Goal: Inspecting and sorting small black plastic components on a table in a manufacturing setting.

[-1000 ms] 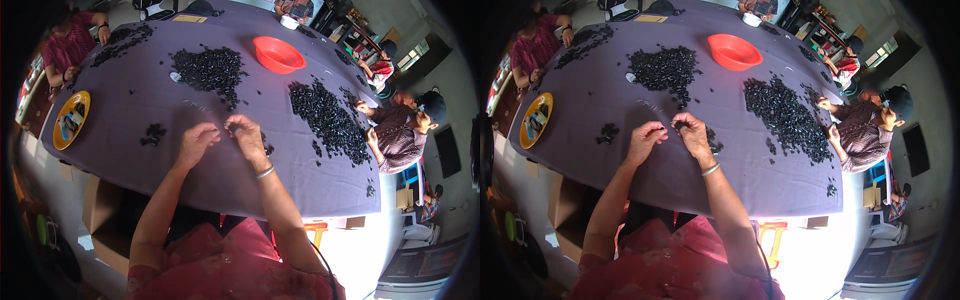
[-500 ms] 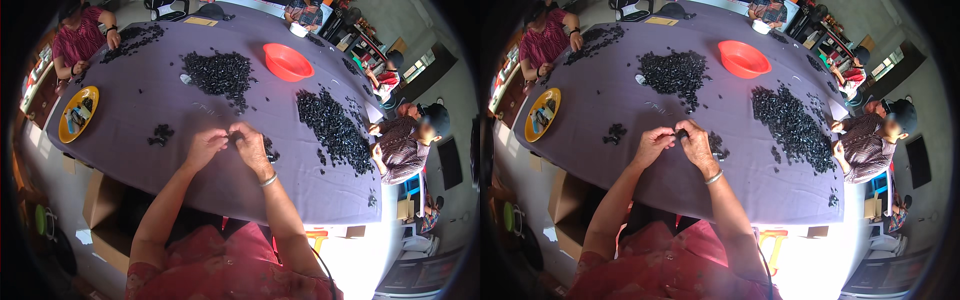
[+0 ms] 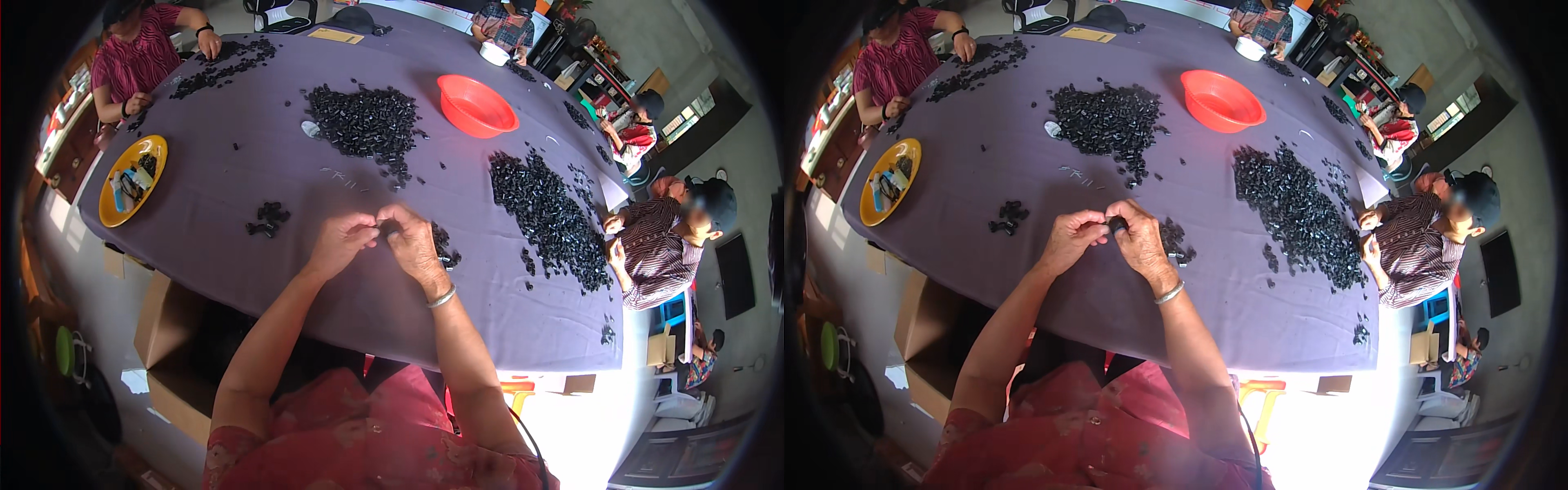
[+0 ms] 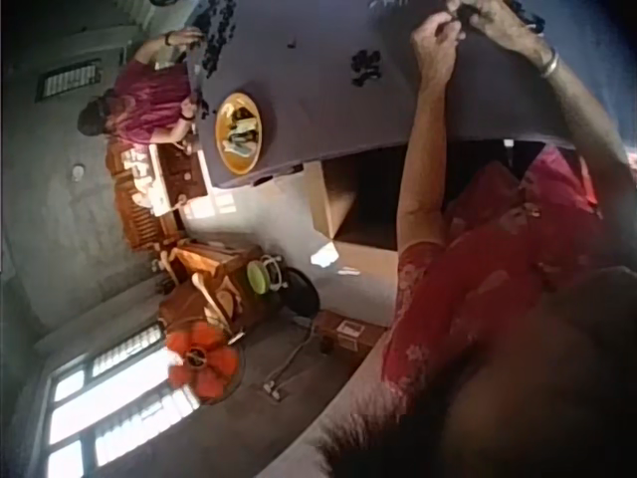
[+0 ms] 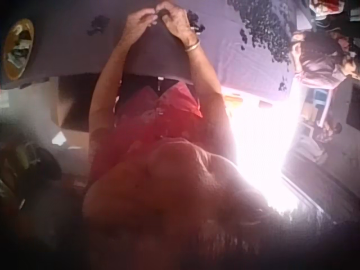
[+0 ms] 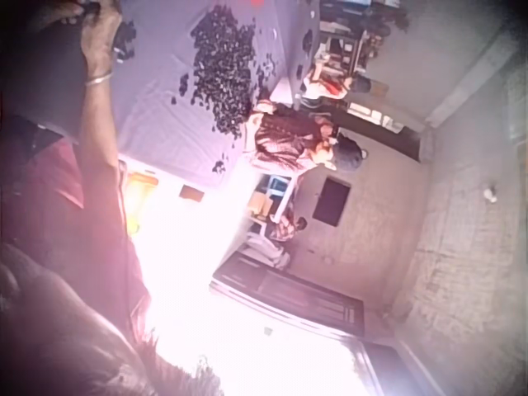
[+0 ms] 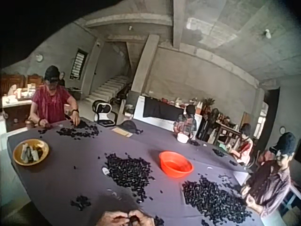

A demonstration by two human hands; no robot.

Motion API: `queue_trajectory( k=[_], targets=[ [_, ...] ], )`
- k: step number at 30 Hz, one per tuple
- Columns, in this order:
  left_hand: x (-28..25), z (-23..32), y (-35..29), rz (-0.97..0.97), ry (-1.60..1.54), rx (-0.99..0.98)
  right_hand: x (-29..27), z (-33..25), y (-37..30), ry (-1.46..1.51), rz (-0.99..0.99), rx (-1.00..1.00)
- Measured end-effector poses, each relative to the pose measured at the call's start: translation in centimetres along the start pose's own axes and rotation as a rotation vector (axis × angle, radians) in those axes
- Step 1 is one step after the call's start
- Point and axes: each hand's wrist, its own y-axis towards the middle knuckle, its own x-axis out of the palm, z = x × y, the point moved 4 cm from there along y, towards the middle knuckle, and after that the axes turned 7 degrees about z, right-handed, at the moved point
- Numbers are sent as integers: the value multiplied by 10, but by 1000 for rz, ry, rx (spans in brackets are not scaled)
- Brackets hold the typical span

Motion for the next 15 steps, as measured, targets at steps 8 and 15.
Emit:
queue_trajectory(
  k=[8, 15],
  targets=[
    [2, 0, 2, -4, -19, 2, 4, 11, -2, 99, 10, 34],
    [-1, -1, 1, 19, -20, -34, 2, -3, -2, -23, 60, -38]
  ],
)
